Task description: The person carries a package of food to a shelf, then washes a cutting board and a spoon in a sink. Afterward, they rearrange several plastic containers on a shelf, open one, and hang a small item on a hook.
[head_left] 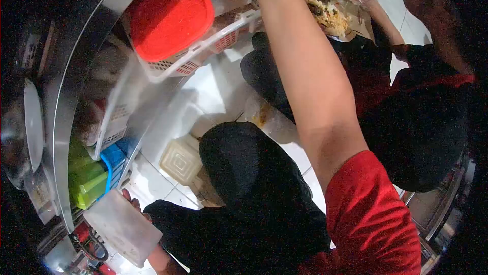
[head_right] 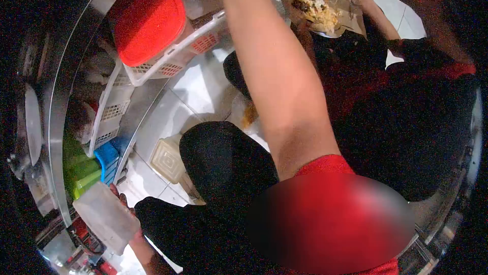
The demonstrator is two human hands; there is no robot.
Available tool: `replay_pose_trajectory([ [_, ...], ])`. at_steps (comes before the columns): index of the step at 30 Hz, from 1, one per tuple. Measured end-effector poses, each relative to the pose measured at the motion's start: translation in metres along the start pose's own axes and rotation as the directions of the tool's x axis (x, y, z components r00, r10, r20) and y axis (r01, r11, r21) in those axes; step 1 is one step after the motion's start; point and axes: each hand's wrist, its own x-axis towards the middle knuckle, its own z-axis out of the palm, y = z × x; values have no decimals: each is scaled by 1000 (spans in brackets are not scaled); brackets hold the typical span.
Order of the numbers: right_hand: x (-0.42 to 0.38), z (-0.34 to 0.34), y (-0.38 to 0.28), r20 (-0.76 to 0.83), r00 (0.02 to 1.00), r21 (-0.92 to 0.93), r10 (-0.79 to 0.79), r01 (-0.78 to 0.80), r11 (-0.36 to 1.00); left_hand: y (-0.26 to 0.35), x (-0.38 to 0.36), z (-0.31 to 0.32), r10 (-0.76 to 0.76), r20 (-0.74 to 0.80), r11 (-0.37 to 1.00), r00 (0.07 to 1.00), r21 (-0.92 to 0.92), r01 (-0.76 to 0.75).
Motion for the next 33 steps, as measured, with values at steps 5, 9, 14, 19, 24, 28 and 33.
replay_pose_trajectory([
  [5,-10,-11,6,-32,998,31,-45,46,998,-12,13,21,30,-8,999,1000,15,-30],
  [9,-66,-13,-3,-105,993,-353,-49,8,935,-26,34,32,1,45,996,999,-88,3],
  [14,-81,-28,-5,-108,979,-869,-171,-9,495,-38,29,29,43,-136,999,990,13,-41],
  [19,-71,-31,-11,-39,999,-936,21,-44,350,-56,22,65,61,-179,998,982,-16,-65],
  [24,-8,8,5,214,641,-942,-737,335,17,-57,-8,32,167,-385,886,908,463,34],
  [28,6,47,-3,242,615,-894,-751,442,74,-51,-14,18,338,-459,623,822,764,171],
  [33,33,89,12,262,635,-810,-727,554,192,-47,-29,18,392,-502,652,771,743,152],
])
